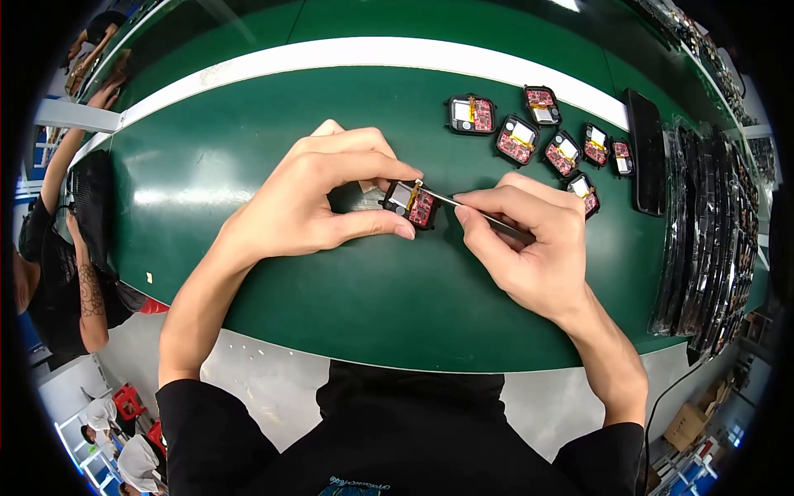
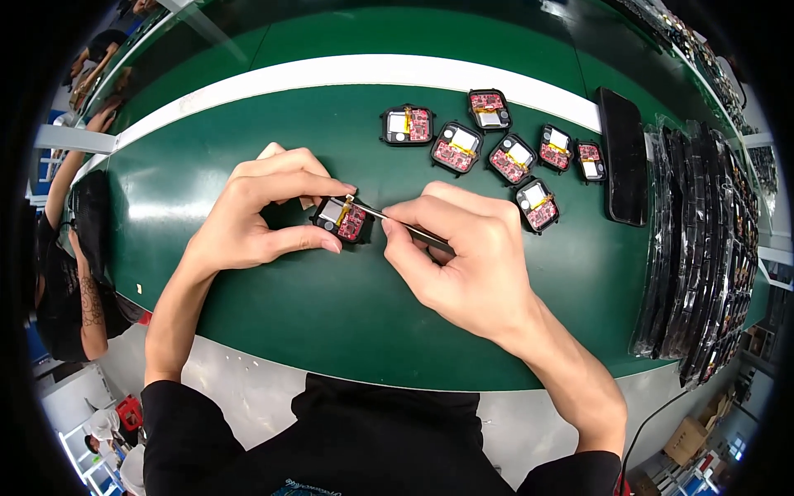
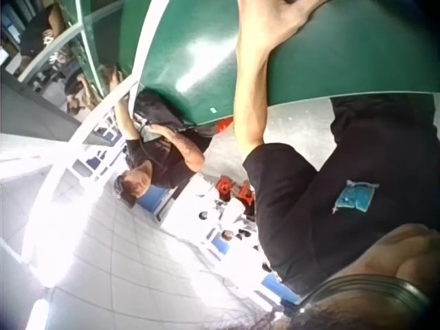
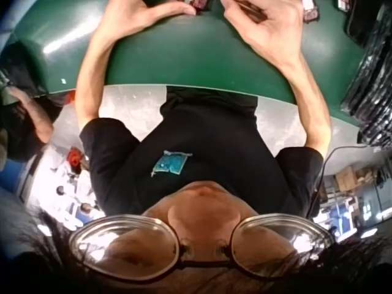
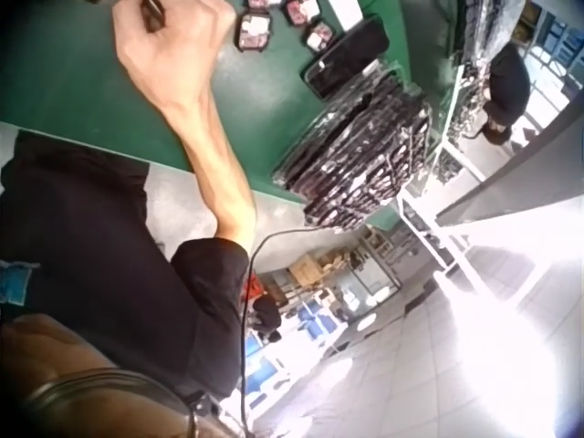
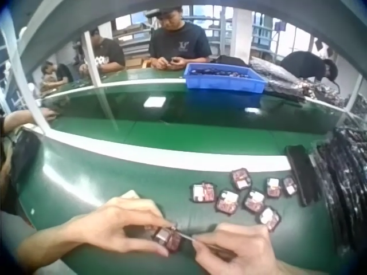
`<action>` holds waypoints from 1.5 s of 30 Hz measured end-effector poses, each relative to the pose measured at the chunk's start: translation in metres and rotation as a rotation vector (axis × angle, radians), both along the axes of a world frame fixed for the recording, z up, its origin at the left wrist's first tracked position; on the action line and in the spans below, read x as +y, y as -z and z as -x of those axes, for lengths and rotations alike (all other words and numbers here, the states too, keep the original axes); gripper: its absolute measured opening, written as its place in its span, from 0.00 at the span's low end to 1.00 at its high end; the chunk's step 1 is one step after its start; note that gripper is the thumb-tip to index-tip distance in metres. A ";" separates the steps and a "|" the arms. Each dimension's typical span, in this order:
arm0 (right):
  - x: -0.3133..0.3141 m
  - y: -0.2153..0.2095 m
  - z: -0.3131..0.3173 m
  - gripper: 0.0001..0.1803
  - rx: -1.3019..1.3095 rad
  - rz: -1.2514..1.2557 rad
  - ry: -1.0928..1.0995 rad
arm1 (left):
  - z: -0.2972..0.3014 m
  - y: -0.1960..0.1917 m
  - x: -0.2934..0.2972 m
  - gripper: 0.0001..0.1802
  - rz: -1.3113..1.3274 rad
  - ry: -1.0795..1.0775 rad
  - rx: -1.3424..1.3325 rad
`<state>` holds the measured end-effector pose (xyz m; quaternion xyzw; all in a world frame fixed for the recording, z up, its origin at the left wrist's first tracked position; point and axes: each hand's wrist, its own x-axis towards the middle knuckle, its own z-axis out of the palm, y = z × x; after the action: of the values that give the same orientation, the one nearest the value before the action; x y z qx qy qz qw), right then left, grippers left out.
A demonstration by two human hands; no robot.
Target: Assembling electronic modules for smartwatches or similar small devices using tweezers on a production line.
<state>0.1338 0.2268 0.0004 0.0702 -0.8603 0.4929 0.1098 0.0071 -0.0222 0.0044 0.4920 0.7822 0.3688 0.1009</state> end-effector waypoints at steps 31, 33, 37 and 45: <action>0.002 0.009 0.001 0.11 0.280 -0.198 -0.022 | -0.002 0.002 0.005 0.28 -0.013 -0.044 0.020; 0.000 0.013 0.001 0.13 0.296 -0.186 -0.009 | -0.001 0.003 0.005 0.28 -0.018 -0.044 0.014; 0.001 0.010 0.001 0.14 0.330 -0.207 0.005 | -0.002 0.002 0.005 0.28 -0.013 -0.037 0.018; -0.001 0.015 0.003 0.13 0.335 -0.181 -0.008 | 0.001 0.002 0.003 0.29 -0.001 -0.026 0.028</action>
<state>0.1311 0.2257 -0.0143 0.1644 -0.8704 0.3954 0.2430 0.0062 -0.0191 0.0021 0.4867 0.7898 0.3636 0.0851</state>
